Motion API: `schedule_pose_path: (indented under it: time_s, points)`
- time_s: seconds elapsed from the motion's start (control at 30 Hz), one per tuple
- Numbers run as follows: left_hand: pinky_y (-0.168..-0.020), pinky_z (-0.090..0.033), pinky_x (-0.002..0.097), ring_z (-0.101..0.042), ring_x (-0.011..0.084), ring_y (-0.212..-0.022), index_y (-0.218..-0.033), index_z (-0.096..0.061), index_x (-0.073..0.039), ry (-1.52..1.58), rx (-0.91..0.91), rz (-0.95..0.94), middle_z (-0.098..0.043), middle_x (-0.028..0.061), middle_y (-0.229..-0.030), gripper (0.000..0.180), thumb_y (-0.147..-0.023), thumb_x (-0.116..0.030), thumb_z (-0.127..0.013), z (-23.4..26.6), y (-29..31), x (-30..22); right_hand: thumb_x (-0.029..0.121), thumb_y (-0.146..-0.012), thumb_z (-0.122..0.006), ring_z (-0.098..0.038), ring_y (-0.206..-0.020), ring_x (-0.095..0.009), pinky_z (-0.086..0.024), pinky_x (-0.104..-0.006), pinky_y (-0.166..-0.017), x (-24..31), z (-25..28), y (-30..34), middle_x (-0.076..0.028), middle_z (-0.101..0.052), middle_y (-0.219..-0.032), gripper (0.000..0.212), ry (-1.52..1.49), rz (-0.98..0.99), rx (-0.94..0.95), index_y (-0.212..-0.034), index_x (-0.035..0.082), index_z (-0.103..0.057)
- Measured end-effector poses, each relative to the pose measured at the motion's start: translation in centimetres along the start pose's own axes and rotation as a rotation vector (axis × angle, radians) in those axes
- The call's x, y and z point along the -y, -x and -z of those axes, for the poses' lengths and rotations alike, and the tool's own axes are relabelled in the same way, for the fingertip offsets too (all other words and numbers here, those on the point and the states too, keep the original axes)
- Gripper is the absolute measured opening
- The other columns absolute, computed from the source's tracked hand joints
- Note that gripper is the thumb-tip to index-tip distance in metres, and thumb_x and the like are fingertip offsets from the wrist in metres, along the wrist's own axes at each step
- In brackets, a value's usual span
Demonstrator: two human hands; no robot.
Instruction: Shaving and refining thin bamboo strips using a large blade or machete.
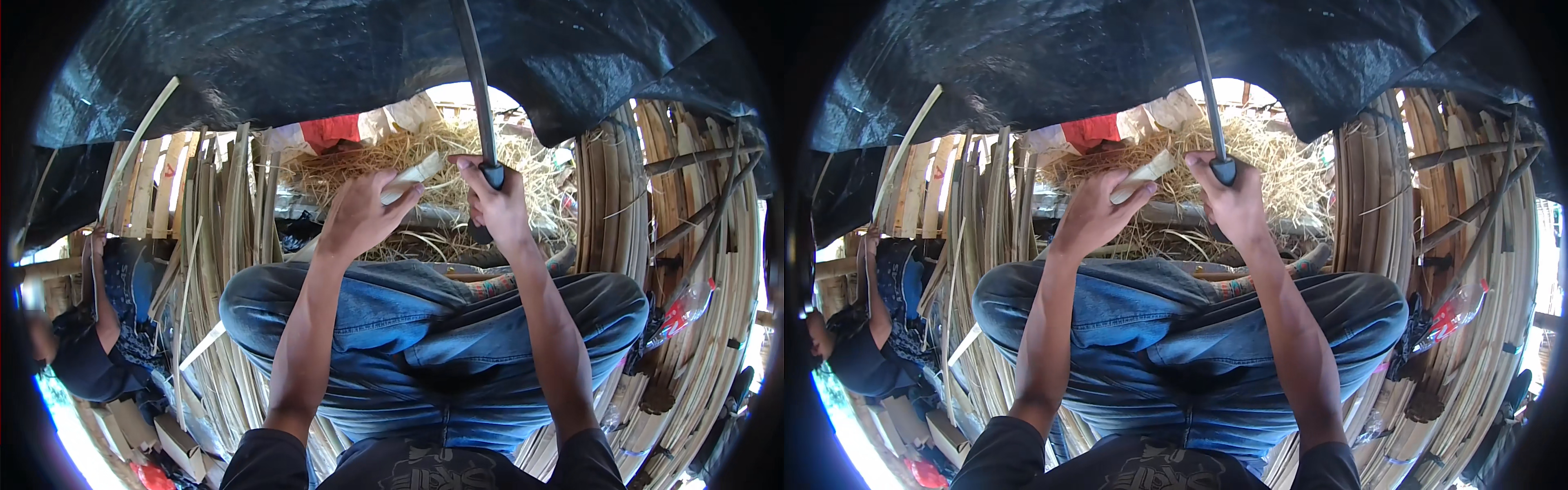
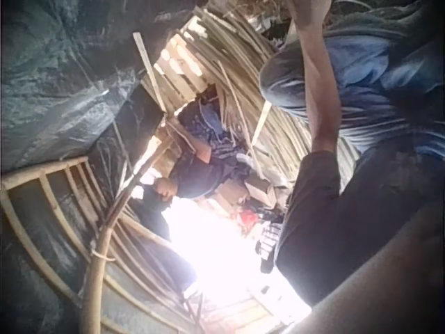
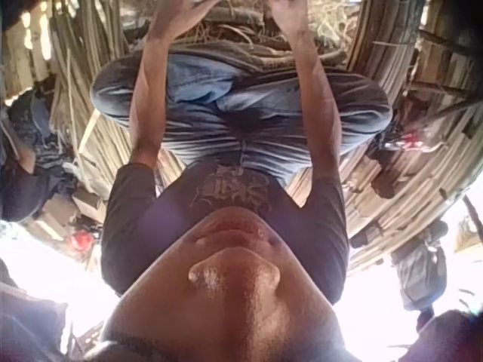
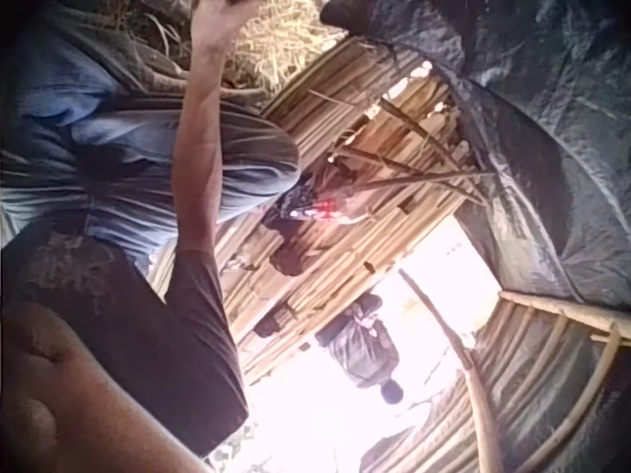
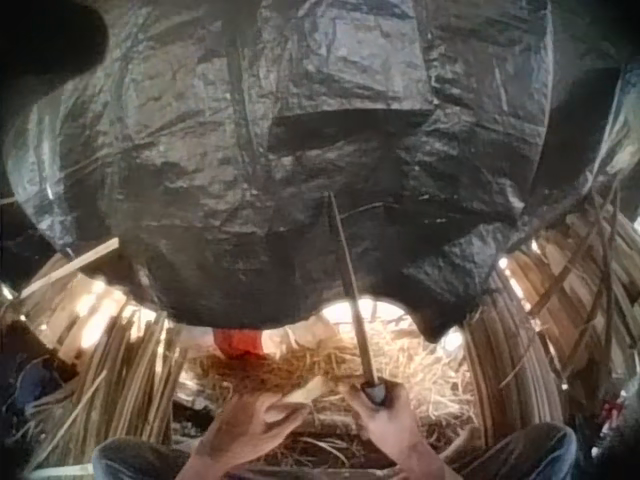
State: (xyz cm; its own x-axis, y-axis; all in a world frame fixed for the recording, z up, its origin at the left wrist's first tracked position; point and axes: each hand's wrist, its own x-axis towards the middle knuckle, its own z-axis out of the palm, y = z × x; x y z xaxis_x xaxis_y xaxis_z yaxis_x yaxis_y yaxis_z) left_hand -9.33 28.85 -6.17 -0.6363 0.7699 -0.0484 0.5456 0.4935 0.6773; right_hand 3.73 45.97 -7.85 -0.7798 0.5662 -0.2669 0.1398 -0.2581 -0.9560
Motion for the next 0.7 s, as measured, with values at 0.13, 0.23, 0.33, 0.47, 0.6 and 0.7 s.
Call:
schedule_pose_path:
  time_s: [0.13,0.23,0.33,0.47,0.6,0.7]
  points:
    - [-0.072,-0.053,0.0427,-0.070,0.0346,-0.070,-0.097,-0.072,0.001,0.069,0.079,0.098,-0.071,0.0197,-0.078,0.044,-0.096,-0.043,-0.067,0.3,-0.2,-0.8,0.029,-0.095,-0.073,-0.043,-0.041,-0.004,-0.030,-0.0251,-0.037,-0.5,0.3,-0.3,0.004,-0.050,-0.054,0.037,-0.008,-0.054,-0.034,-0.110,-0.005,-0.070]
    - [-0.071,-0.053,0.0427,-0.070,0.0348,-0.070,-0.096,-0.072,0.002,0.049,0.089,0.118,-0.071,0.0209,-0.077,0.045,-0.096,-0.043,-0.068,0.4,-0.3,-0.9,0.030,-0.096,-0.073,-0.044,-0.040,-0.006,-0.032,-0.0257,-0.037,-0.8,0.4,-0.4,0.003,-0.050,-0.054,0.037,0.035,-0.044,-0.040,-0.108,-0.005,-0.071]
    - [-0.071,-0.053,0.0427,-0.070,0.0352,-0.069,-0.096,-0.072,0.002,0.044,0.080,0.111,-0.070,0.0212,-0.075,0.046,-0.096,-0.043,-0.067,0.2,-0.2,-0.5,0.031,-0.096,-0.072,-0.045,-0.040,-0.006,-0.032,-0.0265,-0.037,-1.1,0.5,-0.5,0.003,-0.051,-0.053,0.039,0.083,-0.055,-0.055,-0.109,-0.005,-0.071]
    - [-0.071,-0.054,0.0416,-0.071,0.0339,-0.068,-0.096,-0.072,0.003,-0.028,-0.023,-0.003,-0.071,0.0196,-0.073,0.046,-0.097,-0.043,-0.067,-0.3,-0.2,0.2,0.033,-0.094,-0.074,-0.046,-0.040,-0.011,-0.035,-0.0315,-0.040,-1.8,0.6,-0.9,-0.001,-0.051,-0.050,0.038,0.226,-0.006,-0.128,-0.077,0.001,-0.065]
    - [-0.057,-0.051,0.0293,-0.066,0.0116,-0.059,-0.102,-0.072,0.000,0.056,0.103,0.080,-0.069,0.0074,-0.071,0.037,-0.098,-0.037,-0.068,-0.2,-0.6,0.1,0.035,-0.093,-0.074,-0.046,-0.042,-0.014,-0.037,-0.0344,-0.043,-1.8,0.8,-1.4,-0.004,-0.051,-0.049,0.045,0.464,0.140,-0.215,-0.065,0.005,-0.056]
    - [-0.057,-0.052,0.0277,-0.066,0.0101,-0.059,-0.101,-0.071,-0.001,0.114,0.157,0.134,-0.068,0.0052,-0.069,0.036,-0.097,-0.037,-0.069,0.2,-0.6,-0.4,0.037,-0.094,-0.073,-0.046,-0.043,-0.015,-0.038,-0.0353,-0.045,-1.2,0.6,-2.3,-0.004,-0.050,-0.048,0.047,0.587,0.319,-0.242,-0.065,0.004,-0.057]
